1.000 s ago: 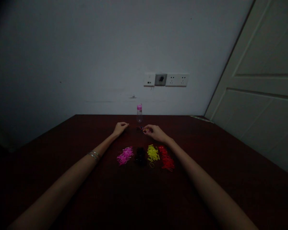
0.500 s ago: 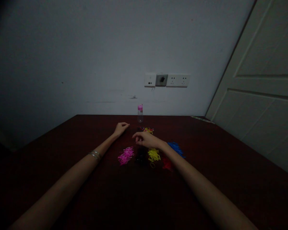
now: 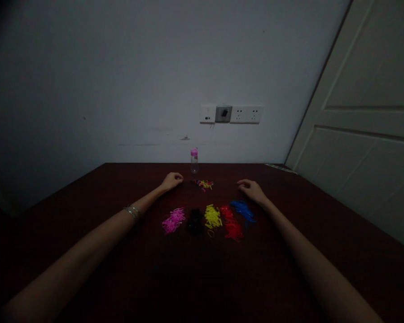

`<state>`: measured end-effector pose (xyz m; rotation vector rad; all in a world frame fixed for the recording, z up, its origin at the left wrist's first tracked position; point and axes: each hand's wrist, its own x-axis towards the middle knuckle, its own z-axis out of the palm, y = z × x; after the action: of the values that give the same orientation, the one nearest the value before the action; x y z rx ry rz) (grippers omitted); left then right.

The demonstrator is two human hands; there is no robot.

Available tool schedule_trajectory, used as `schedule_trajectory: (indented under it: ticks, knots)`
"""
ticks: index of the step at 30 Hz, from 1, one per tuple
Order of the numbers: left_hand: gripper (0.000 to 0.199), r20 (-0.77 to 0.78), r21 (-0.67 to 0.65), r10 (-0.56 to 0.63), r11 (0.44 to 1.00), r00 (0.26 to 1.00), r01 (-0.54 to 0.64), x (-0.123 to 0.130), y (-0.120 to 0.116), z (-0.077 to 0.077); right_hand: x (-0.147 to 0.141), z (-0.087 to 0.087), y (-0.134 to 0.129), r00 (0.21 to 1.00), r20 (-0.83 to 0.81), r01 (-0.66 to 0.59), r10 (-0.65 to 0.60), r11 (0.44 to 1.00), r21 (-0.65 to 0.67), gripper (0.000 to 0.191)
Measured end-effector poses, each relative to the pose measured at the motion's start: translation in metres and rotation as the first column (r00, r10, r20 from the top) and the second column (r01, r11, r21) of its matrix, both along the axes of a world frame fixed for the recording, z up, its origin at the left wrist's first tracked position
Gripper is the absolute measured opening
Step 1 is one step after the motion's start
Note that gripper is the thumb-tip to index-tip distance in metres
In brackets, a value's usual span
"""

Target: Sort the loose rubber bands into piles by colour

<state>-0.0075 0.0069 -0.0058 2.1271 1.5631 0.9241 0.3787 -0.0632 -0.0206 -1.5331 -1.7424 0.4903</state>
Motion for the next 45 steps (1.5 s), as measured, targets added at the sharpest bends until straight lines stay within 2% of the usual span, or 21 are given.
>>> schedule_trajectory:
  ticks: [5,8,14,20,26,29,32,34,36,39,41,44,45]
  knots:
    - [0.023,-0.17,0.003,-0.079,0.997,0.982,0.08,0.017,0.001,0.01,-0.005,-0.007,-0.001,0.999,-0.031,0.027,-0.026,0.999,0.039,0.035]
    - [0.023,-0.204,0.0,-0.101,0.995,0.974,0.103,0.025,-0.001,0.012,-0.008,-0.008,-0.004,0.999,-0.028,0.039,-0.038,0.998,0.056,0.034]
    - [0.016,-0.212,0.012,-0.064,0.998,0.975,0.068,0.031,-0.005,0.012,-0.01,-0.006,-0.008,0.999,-0.005,0.046,-0.046,0.996,0.078,0.031]
    - [0.015,-0.285,0.062,-0.053,0.995,0.957,0.074,0.031,-0.009,0.015,-0.011,-0.004,-0.01,0.998,0.033,0.043,-0.046,0.996,0.084,0.031]
    - [0.015,-0.233,0.068,-0.038,0.996,0.972,0.055,0.018,-0.011,0.024,-0.013,-0.004,-0.01,0.999,0.011,0.047,-0.048,0.995,0.09,0.029]
    - [0.016,-0.188,0.028,-0.118,0.992,0.975,0.126,0.013,-0.014,0.033,-0.013,-0.003,-0.01,0.998,0.02,0.061,-0.063,0.994,0.096,0.029]
    - [0.015,-0.116,-0.05,-0.336,0.942,0.935,0.332,0.013,-0.025,0.044,-0.013,-0.003,-0.01,0.998,0.024,0.055,-0.057,0.995,0.086,0.031]
    - [0.013,-0.043,-0.114,-0.475,0.877,0.879,0.468,0.015,-0.039,0.052,-0.013,-0.003,-0.01,0.999,0.012,0.046,-0.047,0.996,0.071,0.032]
    - [0.011,0.029,-0.198,-0.56,0.809,0.828,0.554,0.018,-0.056,0.058,-0.013,-0.003,-0.011,0.999,0.007,0.047,-0.047,0.997,0.065,0.032]
    - [0.011,0.071,-0.346,-0.597,0.736,0.799,0.582,0.023,-0.082,0.064,-0.013,-0.003,-0.01,0.997,0.025,0.067,-0.069,0.994,0.084,0.03]
    - [0.011,0.126,-0.389,-0.62,0.687,0.774,0.614,0.026,-0.094,0.065,-0.013,-0.003,-0.01,0.997,0.03,0.07,-0.073,0.993,0.097,0.029]
    - [0.015,0.212,-0.424,-0.653,0.609,0.727,0.67,0.029,-0.1,0.062,-0.012,-0.003,-0.01,0.998,0.015,0.058,-0.06,0.994,0.097,0.028]
    - [0.017,0.217,-0.443,-0.649,0.6,0.729,0.666,0.029,-0.099,0.061,-0.012,-0.003,-0.01,0.998,0.013,0.057,-0.059,0.994,0.094,0.027]
